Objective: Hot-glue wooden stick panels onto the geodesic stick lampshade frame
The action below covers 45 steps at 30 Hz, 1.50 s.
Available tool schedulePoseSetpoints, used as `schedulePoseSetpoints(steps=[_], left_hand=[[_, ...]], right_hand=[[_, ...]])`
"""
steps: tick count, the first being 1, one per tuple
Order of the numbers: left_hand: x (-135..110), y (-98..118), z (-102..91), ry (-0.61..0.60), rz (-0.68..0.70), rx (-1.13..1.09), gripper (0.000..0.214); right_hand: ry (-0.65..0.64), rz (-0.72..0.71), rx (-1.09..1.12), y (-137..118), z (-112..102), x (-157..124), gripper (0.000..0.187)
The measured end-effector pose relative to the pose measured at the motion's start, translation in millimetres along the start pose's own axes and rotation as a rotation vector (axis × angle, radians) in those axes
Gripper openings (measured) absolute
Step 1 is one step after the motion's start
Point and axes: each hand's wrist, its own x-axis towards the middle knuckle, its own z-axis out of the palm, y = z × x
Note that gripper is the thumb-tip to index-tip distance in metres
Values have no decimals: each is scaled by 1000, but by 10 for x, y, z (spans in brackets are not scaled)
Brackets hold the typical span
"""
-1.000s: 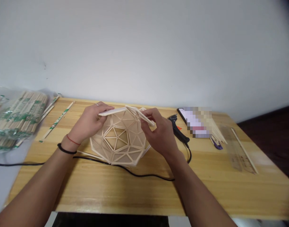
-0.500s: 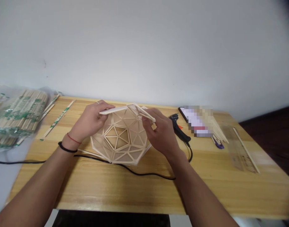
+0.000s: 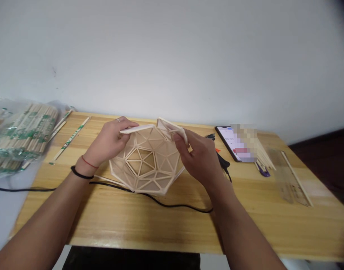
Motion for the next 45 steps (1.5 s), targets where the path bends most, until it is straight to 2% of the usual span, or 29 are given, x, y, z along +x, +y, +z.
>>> schedulePoseSetpoints(steps=[10, 25, 40, 45], left_hand=[[-1, 11, -1, -3, -14, 6, 32], [-1, 19, -9, -13, -15, -1, 34], [0, 8, -2, -1, -4, 4, 33], [-1, 12, 5, -4, -16, -2, 35]], right_hand=[[40, 64, 46, -20, 128, -15, 25], [-15, 34, 49, -19, 33, -15, 24], [-57, 5, 13, -20, 49, -34, 45], [-57, 14, 17, -30, 30, -17, 29]])
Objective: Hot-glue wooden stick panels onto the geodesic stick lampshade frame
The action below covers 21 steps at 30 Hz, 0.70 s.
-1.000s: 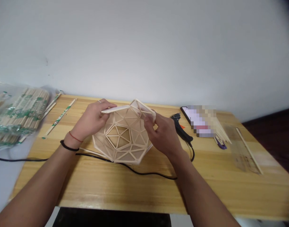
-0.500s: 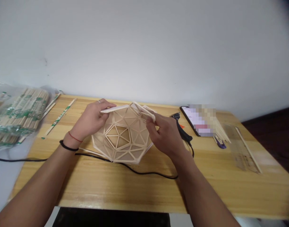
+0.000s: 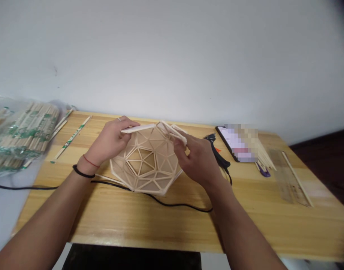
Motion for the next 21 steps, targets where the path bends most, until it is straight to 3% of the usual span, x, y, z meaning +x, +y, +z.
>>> schedulePoseSetpoints(steps=[9, 21], left_hand=[[4, -14, 10, 11, 26, -13, 34], [-2, -38, 15, 16, 45, -11, 33]], right_hand=[[17, -11, 41, 13, 14, 12, 22], [-56, 45, 42, 30, -7, 11, 24]])
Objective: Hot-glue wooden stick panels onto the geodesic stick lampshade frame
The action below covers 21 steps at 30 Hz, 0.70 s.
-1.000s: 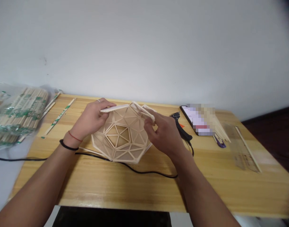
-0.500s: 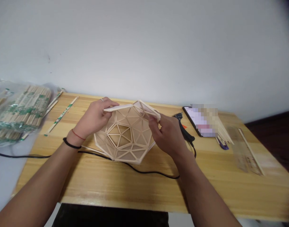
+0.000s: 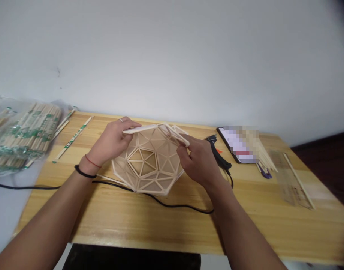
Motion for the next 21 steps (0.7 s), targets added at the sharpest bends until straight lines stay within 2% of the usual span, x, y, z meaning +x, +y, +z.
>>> schedulePoseSetpoints(steps=[4, 7, 12, 17, 21], left_hand=[[0, 14, -8, -3, -5, -16, 35], [2, 21, -12, -2, -5, -11, 34], [3, 4, -7, -8, 10, 11, 35], [-1, -8, 3, -2, 28, -7, 37], [-2, 10, 0, -11, 24, -3, 38]], right_hand=[[-48, 15, 1, 3, 11, 1, 20], [-59, 35, -8, 1, 28, -4, 26], [-51, -2, 11, -16, 34, -12, 37], [-14, 19, 18, -12, 27, -5, 35], [-46, 30, 29, 20, 35, -5, 37]])
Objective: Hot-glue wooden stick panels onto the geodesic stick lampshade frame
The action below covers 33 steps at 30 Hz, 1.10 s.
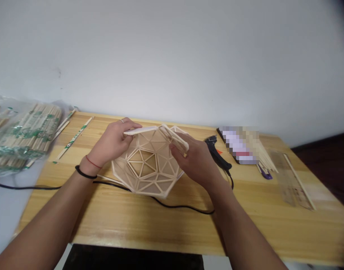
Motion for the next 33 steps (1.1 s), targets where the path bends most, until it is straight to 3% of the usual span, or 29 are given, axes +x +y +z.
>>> schedulePoseSetpoints(steps=[14, 23, 28, 33], left_hand=[[-18, 22, -15, 30, -59, 13, 36], [-11, -5, 5, 3, 22, -3, 43], [-6, -1, -42, -64, 35, -54, 41], [3, 36, -49, -52, 5, -63, 35]], right_hand=[[-57, 134, 94, -5, 5, 18, 18], [-92, 179, 208, -13, 9, 40, 18], [-106, 181, 233, 25, 31, 49, 26], [-120, 211, 240, 37, 36, 50, 26]])
